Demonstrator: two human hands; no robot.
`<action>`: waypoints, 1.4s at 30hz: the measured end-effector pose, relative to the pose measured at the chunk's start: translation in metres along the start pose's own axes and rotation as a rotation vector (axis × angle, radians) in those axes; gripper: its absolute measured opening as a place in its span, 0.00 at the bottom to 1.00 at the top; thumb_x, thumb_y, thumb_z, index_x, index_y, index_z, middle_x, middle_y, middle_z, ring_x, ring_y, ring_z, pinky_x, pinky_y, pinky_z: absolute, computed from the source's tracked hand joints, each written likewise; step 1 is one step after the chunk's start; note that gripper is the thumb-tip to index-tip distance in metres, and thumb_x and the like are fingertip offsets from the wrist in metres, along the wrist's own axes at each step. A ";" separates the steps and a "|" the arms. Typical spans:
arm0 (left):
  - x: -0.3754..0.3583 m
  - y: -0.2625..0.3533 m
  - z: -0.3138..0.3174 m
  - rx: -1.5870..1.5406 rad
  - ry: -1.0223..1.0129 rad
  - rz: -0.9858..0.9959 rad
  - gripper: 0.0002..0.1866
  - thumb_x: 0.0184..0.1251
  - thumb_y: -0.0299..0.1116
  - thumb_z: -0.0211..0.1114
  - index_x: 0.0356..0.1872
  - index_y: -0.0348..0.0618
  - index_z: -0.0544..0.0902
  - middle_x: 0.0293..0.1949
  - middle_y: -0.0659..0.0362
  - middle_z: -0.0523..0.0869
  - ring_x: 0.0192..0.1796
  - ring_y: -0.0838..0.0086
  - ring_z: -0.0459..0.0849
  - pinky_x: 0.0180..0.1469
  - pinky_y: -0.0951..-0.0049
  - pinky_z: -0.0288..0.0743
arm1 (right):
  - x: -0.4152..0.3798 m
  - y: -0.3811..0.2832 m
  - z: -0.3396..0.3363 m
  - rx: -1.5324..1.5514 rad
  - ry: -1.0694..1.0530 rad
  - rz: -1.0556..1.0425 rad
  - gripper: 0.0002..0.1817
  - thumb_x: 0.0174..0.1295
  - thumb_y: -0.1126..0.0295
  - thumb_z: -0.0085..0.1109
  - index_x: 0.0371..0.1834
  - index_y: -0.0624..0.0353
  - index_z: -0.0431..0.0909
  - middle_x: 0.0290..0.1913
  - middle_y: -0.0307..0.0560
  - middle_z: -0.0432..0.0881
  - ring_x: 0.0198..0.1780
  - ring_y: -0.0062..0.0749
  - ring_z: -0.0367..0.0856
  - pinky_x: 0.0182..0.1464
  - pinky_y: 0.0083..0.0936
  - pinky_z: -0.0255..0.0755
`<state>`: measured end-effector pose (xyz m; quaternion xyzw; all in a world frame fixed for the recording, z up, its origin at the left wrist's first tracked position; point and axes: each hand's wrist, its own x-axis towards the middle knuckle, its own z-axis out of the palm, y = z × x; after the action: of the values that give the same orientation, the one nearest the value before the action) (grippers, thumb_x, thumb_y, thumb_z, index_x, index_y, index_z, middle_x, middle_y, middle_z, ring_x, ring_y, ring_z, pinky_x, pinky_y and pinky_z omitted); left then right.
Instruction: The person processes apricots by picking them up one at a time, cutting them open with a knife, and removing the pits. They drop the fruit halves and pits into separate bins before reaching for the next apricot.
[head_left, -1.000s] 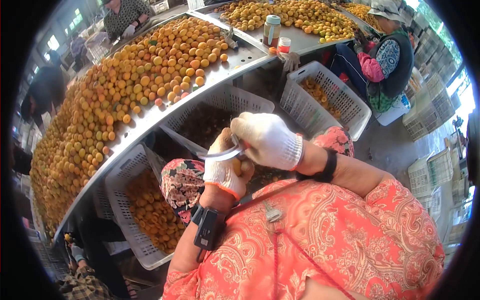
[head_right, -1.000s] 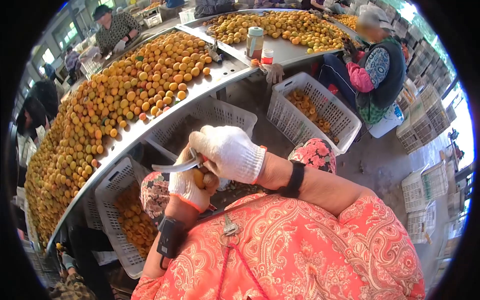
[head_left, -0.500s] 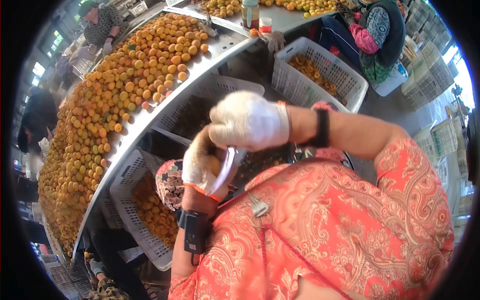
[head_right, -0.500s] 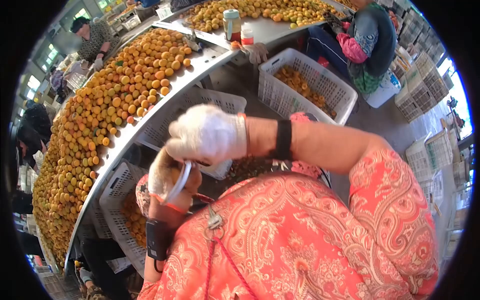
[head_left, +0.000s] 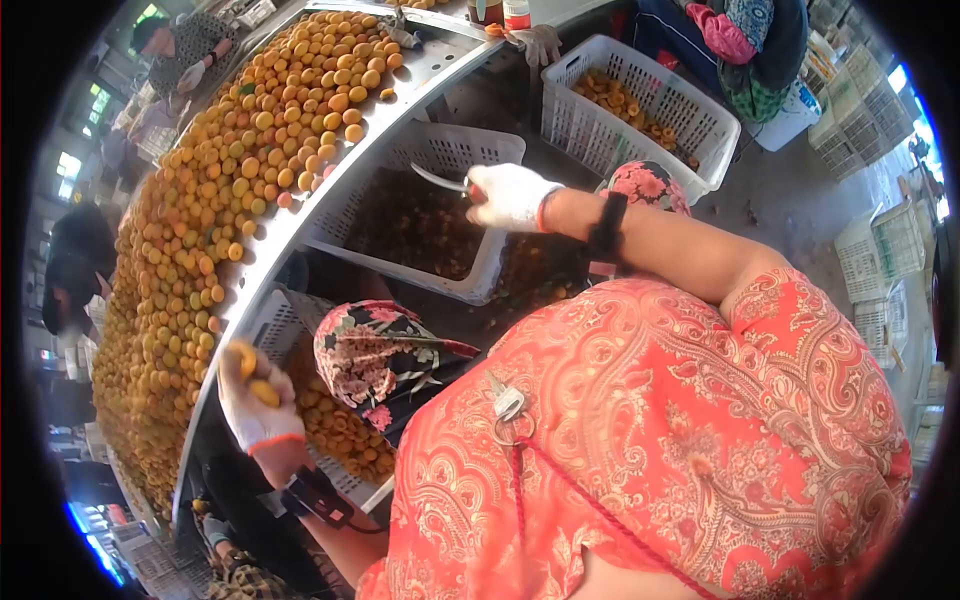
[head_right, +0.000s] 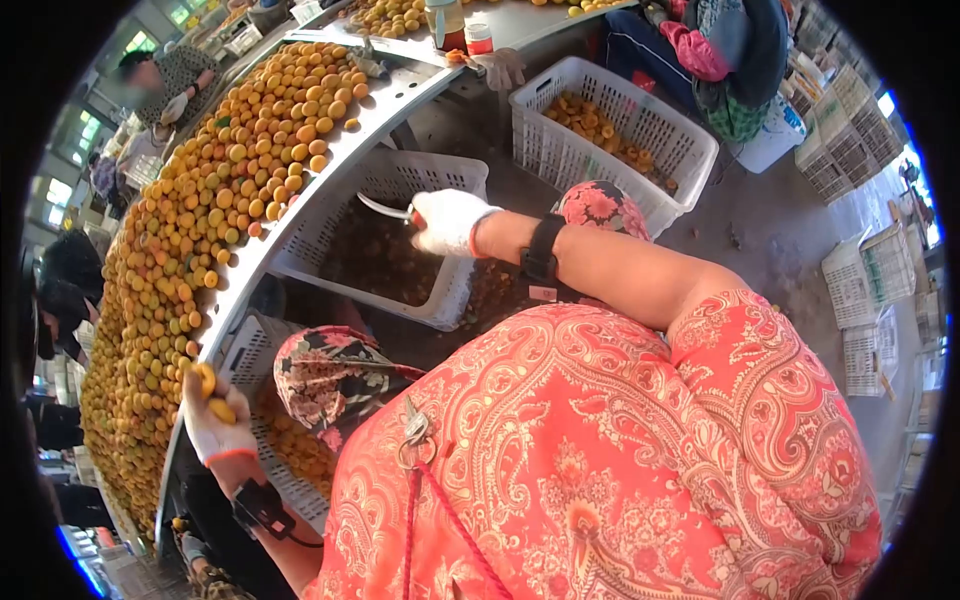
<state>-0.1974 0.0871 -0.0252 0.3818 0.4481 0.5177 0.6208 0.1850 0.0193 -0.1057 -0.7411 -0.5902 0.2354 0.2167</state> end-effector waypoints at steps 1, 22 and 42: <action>0.012 -0.004 -0.031 0.024 0.089 -0.026 0.12 0.70 0.43 0.67 0.42 0.48 0.79 0.27 0.68 0.73 0.23 0.83 0.66 0.23 0.83 0.57 | 0.002 0.008 0.006 -0.003 -0.031 0.013 0.18 0.58 0.60 0.65 0.45 0.60 0.77 0.41 0.59 0.85 0.49 0.55 0.83 0.51 0.41 0.75; 0.248 0.011 0.203 1.132 -0.516 0.063 0.19 0.70 0.35 0.61 0.60 0.44 0.80 0.54 0.63 0.84 0.55 0.79 0.81 0.45 0.78 0.74 | 0.001 0.071 -0.020 -0.037 -0.355 0.016 0.13 0.62 0.60 0.60 0.44 0.54 0.81 0.36 0.53 0.87 0.41 0.52 0.87 0.44 0.45 0.79; 0.354 -0.114 0.271 1.727 -0.652 0.317 0.20 0.60 0.40 0.64 0.53 0.47 0.84 0.51 0.47 0.87 0.55 0.52 0.85 0.58 0.60 0.78 | 0.033 0.089 -0.021 0.043 -0.373 -0.060 0.15 0.64 0.58 0.59 0.45 0.57 0.79 0.33 0.57 0.86 0.38 0.55 0.86 0.41 0.47 0.78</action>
<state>0.1167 0.4137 -0.1058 0.8935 0.4241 -0.0483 0.1394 0.2724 0.0322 -0.1452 -0.6621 -0.6367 0.3746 0.1262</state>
